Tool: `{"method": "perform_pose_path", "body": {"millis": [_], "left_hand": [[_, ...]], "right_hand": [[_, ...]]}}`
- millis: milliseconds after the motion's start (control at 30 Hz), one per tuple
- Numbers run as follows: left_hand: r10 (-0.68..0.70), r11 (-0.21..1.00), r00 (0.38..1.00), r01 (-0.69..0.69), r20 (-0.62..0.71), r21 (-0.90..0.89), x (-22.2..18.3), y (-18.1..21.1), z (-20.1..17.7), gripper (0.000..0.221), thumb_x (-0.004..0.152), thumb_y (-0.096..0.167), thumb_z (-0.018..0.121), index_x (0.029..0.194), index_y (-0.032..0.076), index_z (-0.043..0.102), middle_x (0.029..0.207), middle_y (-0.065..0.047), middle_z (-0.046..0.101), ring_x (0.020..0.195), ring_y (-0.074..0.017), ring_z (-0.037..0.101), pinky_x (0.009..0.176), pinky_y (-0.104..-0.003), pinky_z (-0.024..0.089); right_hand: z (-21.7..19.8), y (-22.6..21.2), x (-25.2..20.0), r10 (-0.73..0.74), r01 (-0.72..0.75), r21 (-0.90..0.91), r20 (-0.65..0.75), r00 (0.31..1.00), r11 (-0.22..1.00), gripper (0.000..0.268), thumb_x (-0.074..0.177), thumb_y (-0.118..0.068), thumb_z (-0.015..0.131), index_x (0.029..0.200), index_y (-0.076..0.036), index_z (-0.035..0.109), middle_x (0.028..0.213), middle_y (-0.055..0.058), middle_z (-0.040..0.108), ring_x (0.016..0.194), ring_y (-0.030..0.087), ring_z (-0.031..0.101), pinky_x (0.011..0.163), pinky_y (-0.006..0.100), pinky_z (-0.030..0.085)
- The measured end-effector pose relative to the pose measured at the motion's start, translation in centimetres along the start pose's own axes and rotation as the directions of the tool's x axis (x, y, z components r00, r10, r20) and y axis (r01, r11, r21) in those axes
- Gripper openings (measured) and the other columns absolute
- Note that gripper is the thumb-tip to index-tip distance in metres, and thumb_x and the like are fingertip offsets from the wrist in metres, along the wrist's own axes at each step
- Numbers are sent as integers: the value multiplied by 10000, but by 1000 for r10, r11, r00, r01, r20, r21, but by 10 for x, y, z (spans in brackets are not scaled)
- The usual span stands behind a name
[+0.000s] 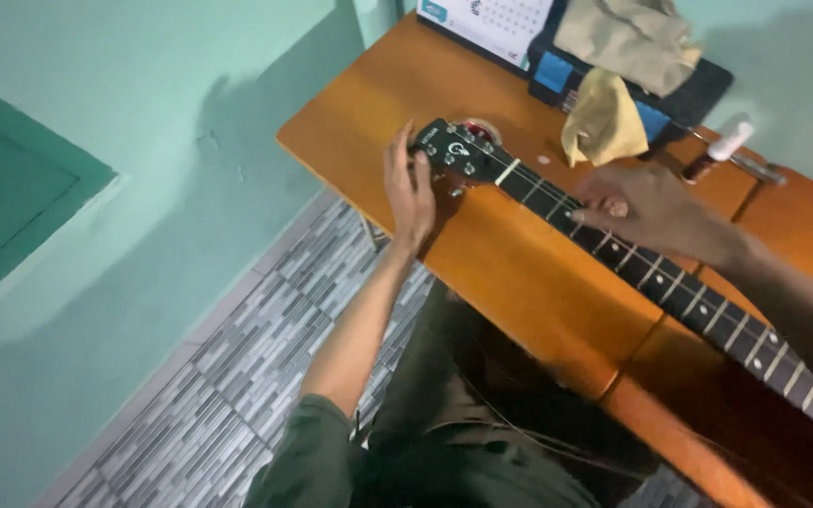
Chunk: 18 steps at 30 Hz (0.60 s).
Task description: Cleaning the guitar headstock and tuning the strings by winding and adjusting the tuning pegs.
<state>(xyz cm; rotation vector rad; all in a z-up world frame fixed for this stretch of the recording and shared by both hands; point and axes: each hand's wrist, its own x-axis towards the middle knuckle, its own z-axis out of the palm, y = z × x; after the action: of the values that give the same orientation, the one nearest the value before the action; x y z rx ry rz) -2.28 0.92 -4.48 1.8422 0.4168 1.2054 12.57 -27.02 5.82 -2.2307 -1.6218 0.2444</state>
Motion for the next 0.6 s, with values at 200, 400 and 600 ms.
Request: {"method": "perform_pose_path", "body": {"millis": [200,400,600], "left_hand": [[13,1000,978,-10,208,-17,-3,9,8,789,1007,640,453,1593,162,228,1682,-201,187,1562,-407,232,1236,-688,249],[122,991,954,-134,274,28,-1,-2,16,1145,734,730,747,1618,216,233,1699,-164,62,1609,-444,37,1233,-769,185],[-42,989,981,14,190,146,7,8,21,1291,572,421,1030,1599,164,292,1584,-330,213,1496,-521,254,1213,-631,274]], "right_hand": [[-24,-19,21,367,-451,165,373,852,877,624,825,-493,654,1328,-126,613,1372,99,661,1264,254,651,1068,395,534],[-25,17,31,211,-385,291,487,848,876,568,847,-429,639,1331,-133,612,1373,72,663,1251,235,677,1088,401,538],[-21,46,34,108,-429,529,531,840,732,392,903,-308,701,1191,-44,732,1033,176,805,958,294,737,713,399,606]]}}
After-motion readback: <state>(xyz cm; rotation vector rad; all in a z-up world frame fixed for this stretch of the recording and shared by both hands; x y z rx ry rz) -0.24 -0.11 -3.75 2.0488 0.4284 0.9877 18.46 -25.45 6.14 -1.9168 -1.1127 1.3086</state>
